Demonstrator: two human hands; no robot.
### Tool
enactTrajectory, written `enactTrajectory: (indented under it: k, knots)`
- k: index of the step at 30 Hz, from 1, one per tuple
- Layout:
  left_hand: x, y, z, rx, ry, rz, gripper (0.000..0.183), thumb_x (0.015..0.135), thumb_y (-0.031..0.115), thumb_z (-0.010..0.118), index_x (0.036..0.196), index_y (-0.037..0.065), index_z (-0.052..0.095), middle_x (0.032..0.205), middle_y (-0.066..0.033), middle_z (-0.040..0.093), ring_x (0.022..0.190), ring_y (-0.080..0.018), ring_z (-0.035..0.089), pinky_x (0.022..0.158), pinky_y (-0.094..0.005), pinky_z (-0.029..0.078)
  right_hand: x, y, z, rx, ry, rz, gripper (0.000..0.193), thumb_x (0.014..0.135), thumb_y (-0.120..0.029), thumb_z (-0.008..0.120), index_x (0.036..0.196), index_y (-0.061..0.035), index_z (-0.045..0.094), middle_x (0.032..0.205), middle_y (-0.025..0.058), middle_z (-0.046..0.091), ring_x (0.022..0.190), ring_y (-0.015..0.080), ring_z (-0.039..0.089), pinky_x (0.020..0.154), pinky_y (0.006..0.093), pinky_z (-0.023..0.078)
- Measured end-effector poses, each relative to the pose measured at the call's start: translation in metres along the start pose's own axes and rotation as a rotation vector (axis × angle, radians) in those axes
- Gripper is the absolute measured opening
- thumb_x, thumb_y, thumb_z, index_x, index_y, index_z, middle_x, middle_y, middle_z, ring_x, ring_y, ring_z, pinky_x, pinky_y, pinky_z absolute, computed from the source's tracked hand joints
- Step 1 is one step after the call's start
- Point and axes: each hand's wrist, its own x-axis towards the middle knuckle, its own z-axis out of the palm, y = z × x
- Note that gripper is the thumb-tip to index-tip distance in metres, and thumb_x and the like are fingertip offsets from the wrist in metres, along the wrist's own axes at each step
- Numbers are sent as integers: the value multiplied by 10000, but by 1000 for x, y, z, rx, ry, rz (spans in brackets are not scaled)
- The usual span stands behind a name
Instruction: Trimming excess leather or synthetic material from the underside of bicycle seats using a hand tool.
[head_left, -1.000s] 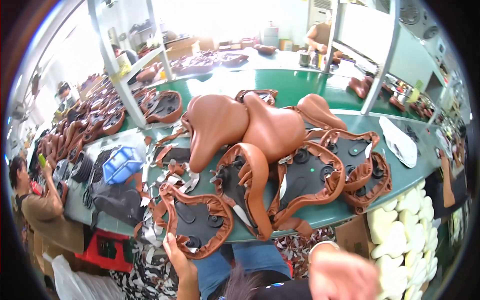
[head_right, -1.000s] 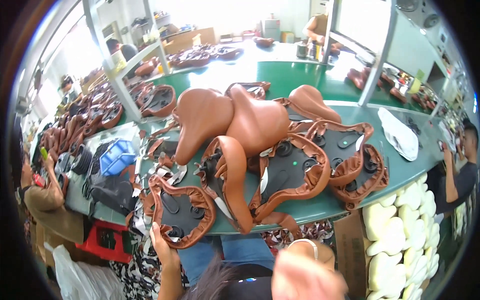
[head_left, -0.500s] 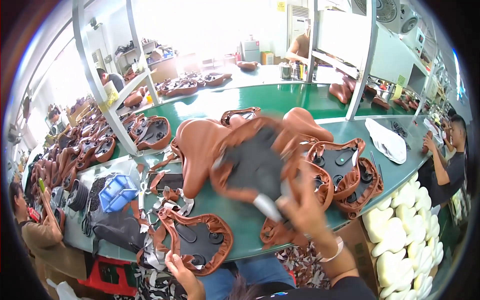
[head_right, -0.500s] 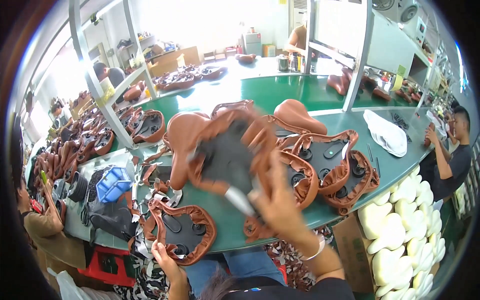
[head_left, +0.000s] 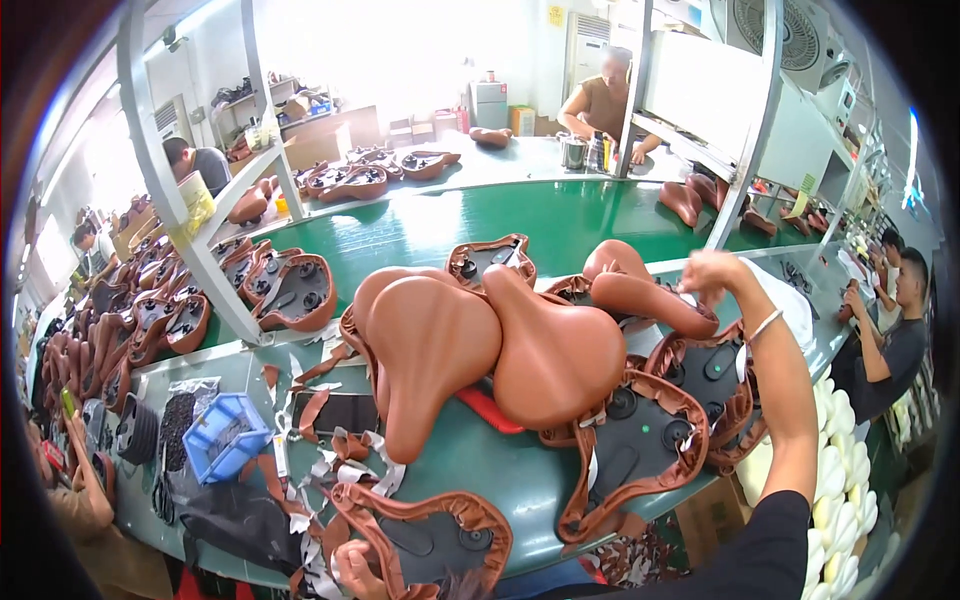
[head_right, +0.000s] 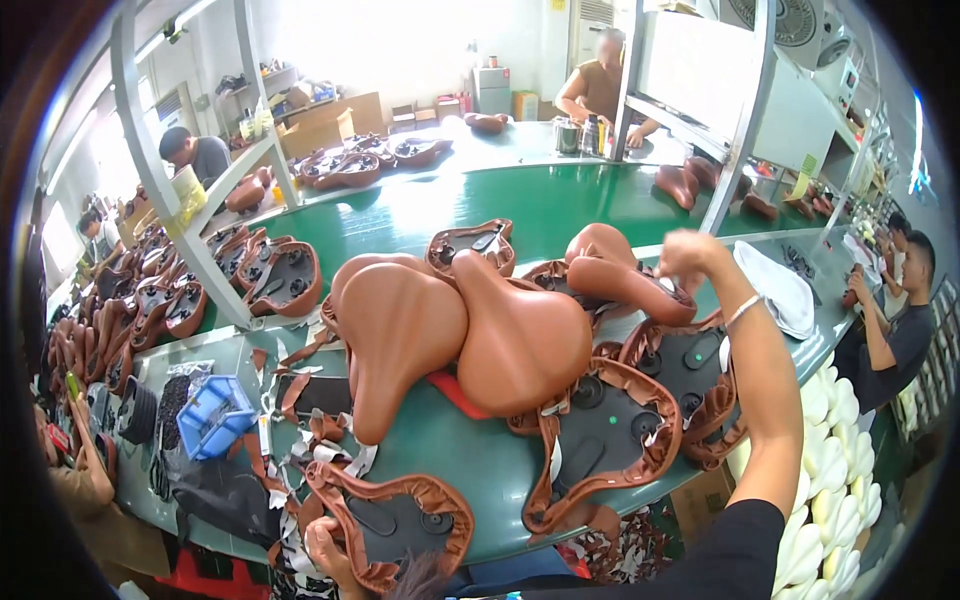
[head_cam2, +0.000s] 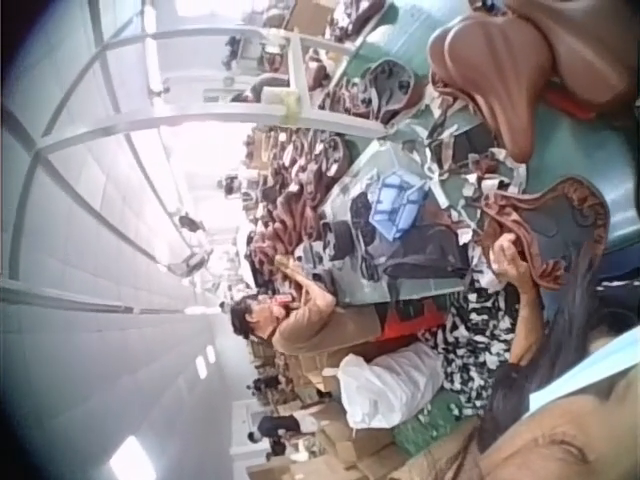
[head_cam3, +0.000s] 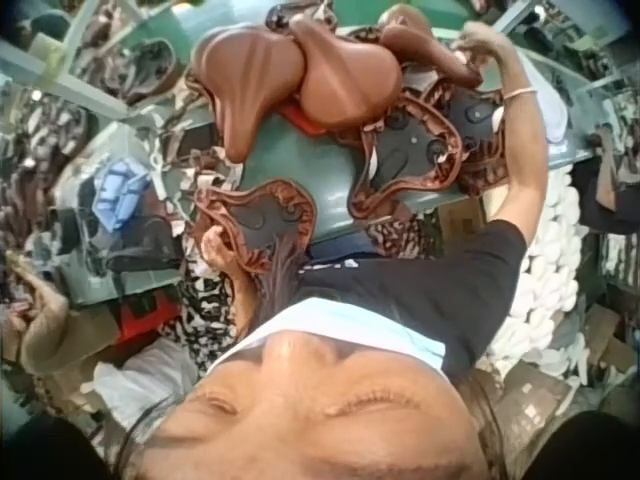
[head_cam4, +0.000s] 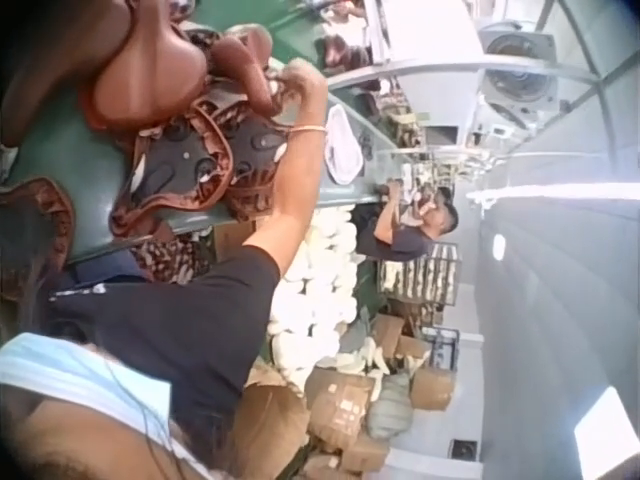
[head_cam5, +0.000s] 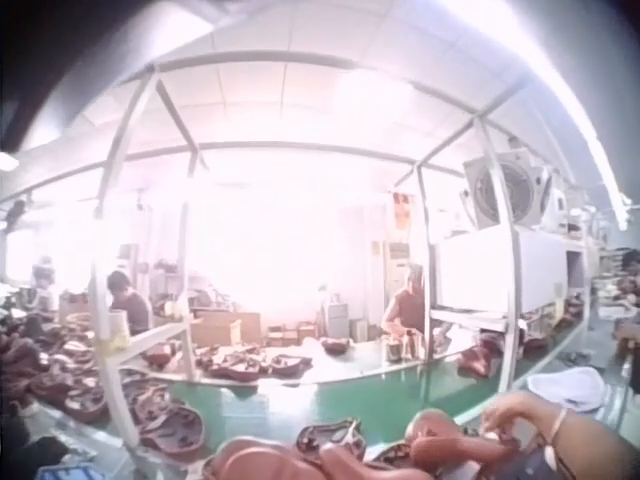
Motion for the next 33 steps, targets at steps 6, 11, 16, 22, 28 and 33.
enactTrajectory:
  k: [6, 11, 16, 22, 28, 33]
  knots:
    - [30, -16, 44, -152, -10, -75, 283, 965, 269, 459, 823, 28, 499, 751, -39, 486, 705, -130, 473, 657, -302, 396, 142, -111, -33, 623, 172, -140, 357, 842, -272, 648, 1136, -72, 615, 912, 110, 661, 746, 192, 657, 601, 330, 558]
    - [59, -34, 76, -264, -3, -136, 281, 964, 264, 460, 818, 26, 498, 751, -41, 486, 709, -131, 473, 658, -305, 396, 236, -166, 21, 502, 82, -85, 467, 850, -206, 564, 1300, -115, 481, 1011, 164, 647, 780, 270, 674, 553, 385, 588]
    - [83, -24, 117, -537, -62, -141, 280, 963, 258, 461, 813, 25, 498, 751, -42, 487, 712, -132, 473, 660, -308, 396, 276, -80, 62, 358, 515, -361, 255, 884, -158, 456, 1022, -128, 668, 856, 146, 678, 699, 268, 677, 579, 369, 572]
    - [85, -40, 116, -579, -146, -228, 278, 962, 251, 462, 808, 23, 497, 751, -45, 487, 716, -133, 473, 661, -311, 395, 221, -129, -28, 758, 545, 86, 216, 818, -216, 571, 929, -82, 699, 866, 128, 696, 748, 273, 697, 751, 355, 562]
    - [83, -15, 137, -845, -216, -262, 276, 961, 245, 463, 802, 22, 496, 752, -47, 487, 720, -135, 473, 662, -315, 395, 111, 106, -38, -115, 812, 204, 253, 820, -264, 560, 891, -65, 701, 825, 179, 682, 781, 319, 689, 667, 379, 557]
    - [49, -28, 91, -804, -200, -429, 275, 960, 239, 464, 797, 20, 496, 752, -49, 488, 723, -136, 473, 663, -318, 395, 79, 66, 52, 285, 685, 552, 295, 793, -198, 488, 904, -20, 695, 963, 210, 668, 925, 394, 642, 819, 486, 505]
